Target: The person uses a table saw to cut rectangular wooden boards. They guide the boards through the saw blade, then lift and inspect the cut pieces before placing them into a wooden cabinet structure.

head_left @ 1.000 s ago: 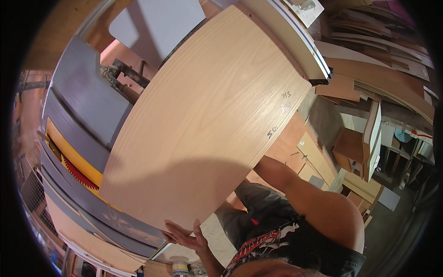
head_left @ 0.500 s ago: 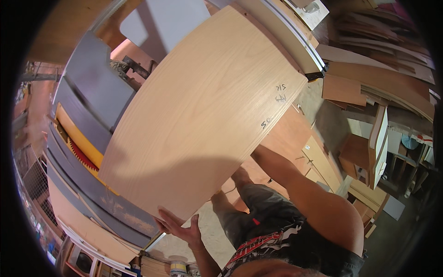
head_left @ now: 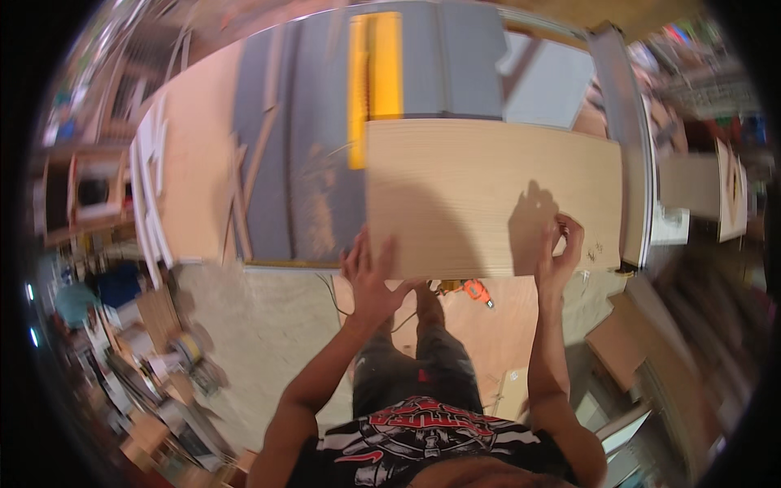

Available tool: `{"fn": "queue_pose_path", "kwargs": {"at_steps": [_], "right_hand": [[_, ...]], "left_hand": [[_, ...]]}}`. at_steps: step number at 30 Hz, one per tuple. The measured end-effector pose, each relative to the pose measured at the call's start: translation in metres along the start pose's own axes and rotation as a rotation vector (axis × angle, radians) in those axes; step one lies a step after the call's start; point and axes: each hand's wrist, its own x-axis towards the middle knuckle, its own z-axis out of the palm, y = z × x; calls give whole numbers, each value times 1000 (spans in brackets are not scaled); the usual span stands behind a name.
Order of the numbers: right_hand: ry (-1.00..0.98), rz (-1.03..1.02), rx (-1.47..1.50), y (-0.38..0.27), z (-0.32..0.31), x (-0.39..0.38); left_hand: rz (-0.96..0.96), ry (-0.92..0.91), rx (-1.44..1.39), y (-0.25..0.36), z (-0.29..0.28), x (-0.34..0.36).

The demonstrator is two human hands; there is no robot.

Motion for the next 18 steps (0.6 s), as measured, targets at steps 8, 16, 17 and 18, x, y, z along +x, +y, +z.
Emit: {"fn": "queue_pose_path", "kwargs": {"at_steps": [8, 16, 17, 18], "right_hand": [[-203, -189, -543, -21, 96, 77], [-237, -158, -693, 8, 89, 89], [-232, -178, -695, 6, 91, 89], [-226, -198, -696, 3, 95, 90]], "left_hand": [[-32, 144, -220, -11, -23, -27], [-652, 229, -944, -107, 49, -147], [-663, 252, -973, -125, 66, -150], [-672, 276, -1001, -148, 80, -143]]}}
